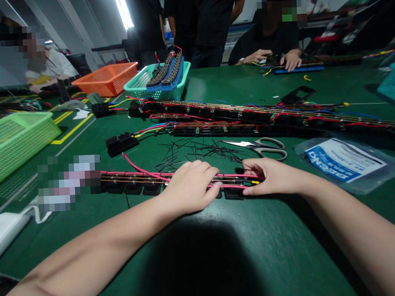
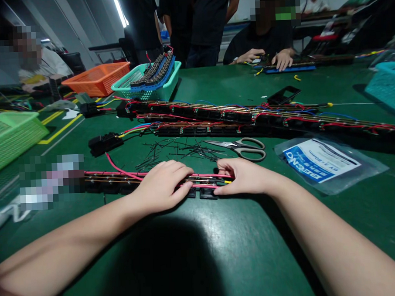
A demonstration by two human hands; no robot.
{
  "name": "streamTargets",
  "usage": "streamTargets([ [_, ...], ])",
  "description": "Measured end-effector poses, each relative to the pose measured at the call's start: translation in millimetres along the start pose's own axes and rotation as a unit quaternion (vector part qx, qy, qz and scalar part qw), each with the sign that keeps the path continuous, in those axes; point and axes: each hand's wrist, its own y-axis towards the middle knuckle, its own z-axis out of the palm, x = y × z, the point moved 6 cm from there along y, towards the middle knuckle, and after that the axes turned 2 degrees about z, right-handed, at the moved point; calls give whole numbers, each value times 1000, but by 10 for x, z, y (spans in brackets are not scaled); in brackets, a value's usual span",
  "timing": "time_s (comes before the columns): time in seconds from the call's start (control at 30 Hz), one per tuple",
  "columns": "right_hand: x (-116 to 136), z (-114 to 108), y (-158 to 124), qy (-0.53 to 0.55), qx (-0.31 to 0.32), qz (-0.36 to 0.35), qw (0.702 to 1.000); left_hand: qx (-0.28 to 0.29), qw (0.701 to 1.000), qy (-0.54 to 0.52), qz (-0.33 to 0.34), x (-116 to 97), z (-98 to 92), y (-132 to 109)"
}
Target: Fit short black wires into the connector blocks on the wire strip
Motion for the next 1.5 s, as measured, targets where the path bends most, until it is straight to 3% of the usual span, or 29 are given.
streamTargets([
  [0.33,15,-4,5,-16,-4,5,1000,22,995,-88,-36,100,46,18],
  [0.57,65,8,-8,20,21,0,1000,27,996,-78,-30,107,48,32],
  [0.73,85,0,-11,-40,15,-13,999,33,997,-64,-15,102,54,29],
  [1.27,100,47,-4,-42,35,-26,998,31,998,-58,-18,91,76,9],
  [1.5,132,8,-8,-91,24,-12,996,16,999,-27,14,23,45,32],
])
